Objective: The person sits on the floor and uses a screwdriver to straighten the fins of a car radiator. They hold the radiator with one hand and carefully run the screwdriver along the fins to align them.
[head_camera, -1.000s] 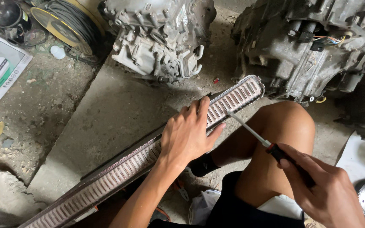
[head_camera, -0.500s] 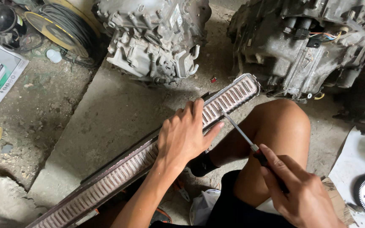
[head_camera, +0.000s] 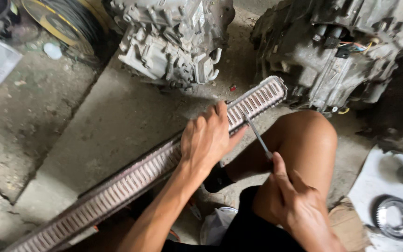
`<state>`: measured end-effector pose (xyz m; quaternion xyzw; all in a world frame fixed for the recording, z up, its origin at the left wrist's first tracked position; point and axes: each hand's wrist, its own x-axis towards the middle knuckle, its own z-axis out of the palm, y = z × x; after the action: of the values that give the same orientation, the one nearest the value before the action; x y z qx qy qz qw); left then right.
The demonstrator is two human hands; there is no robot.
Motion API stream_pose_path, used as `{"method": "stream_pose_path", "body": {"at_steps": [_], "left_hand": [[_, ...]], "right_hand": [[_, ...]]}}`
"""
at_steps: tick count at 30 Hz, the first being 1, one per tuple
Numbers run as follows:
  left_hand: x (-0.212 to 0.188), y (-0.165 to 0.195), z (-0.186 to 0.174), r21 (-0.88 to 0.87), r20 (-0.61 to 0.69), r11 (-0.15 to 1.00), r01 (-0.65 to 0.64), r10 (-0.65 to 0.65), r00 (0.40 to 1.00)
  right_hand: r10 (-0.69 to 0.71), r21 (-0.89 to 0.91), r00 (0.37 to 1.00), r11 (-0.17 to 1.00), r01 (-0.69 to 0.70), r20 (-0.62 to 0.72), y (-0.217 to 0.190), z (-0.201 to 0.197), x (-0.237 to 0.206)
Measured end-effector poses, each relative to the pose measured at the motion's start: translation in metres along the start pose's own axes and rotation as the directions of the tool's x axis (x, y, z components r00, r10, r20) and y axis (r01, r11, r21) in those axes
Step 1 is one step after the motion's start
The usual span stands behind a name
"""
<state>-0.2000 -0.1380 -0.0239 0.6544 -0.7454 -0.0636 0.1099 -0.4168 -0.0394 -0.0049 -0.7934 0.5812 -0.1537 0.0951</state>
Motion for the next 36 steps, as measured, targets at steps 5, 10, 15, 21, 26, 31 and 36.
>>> {"method": "stream_pose_path", "body": {"at_steps": [5, 10, 15, 21, 26, 31, 36], "left_hand": [[0.006, 0.004, 0.005, 0.062, -0.108, 0.997, -0.033, 0.040, 0.993], [0.011, 0.003, 0.008, -0.022, 0.095, 0.999, 0.026, -0.023, 0.995], [0.019, 0.007, 0.014, 0.016, -0.115, 1.000, -0.011, 0.013, 0.993], [0.023, 0.004, 0.015, -0.037, -0.044, 0.999, 0.014, -0.016, 0.999], [0.020, 0.003, 0.017, -0.040, 0.002, 0.999, 0.015, -0.015, 1.000], [0.023, 0.000, 0.020, -0.089, 0.058, 0.996, 0.021, -0.016, 0.998], [0.027, -0.004, 0.021, -0.066, -0.027, 0.998, 0.017, -0.018, 0.999]], "right_hand": [[0.038, 0.324, 0.993, 0.946, -0.001, -0.108, 0.003, 0.010, 0.010], [-0.034, -0.052, 0.983, 0.998, 0.025, -0.182, -0.003, 0.020, 0.020], [-0.012, 0.065, 0.986, 0.998, 0.022, -0.164, -0.007, 0.014, 0.021], [-0.140, -0.016, 0.955, 0.990, 0.141, -0.260, 0.000, 0.017, 0.025], [0.017, 0.089, 0.991, 0.996, -0.005, -0.136, -0.002, 0.027, 0.029], [0.042, 0.116, 0.989, 0.993, -0.025, -0.144, -0.009, 0.018, 0.030], [0.066, 0.207, 0.993, 0.977, -0.045, -0.096, -0.007, 0.005, 0.028]]}}
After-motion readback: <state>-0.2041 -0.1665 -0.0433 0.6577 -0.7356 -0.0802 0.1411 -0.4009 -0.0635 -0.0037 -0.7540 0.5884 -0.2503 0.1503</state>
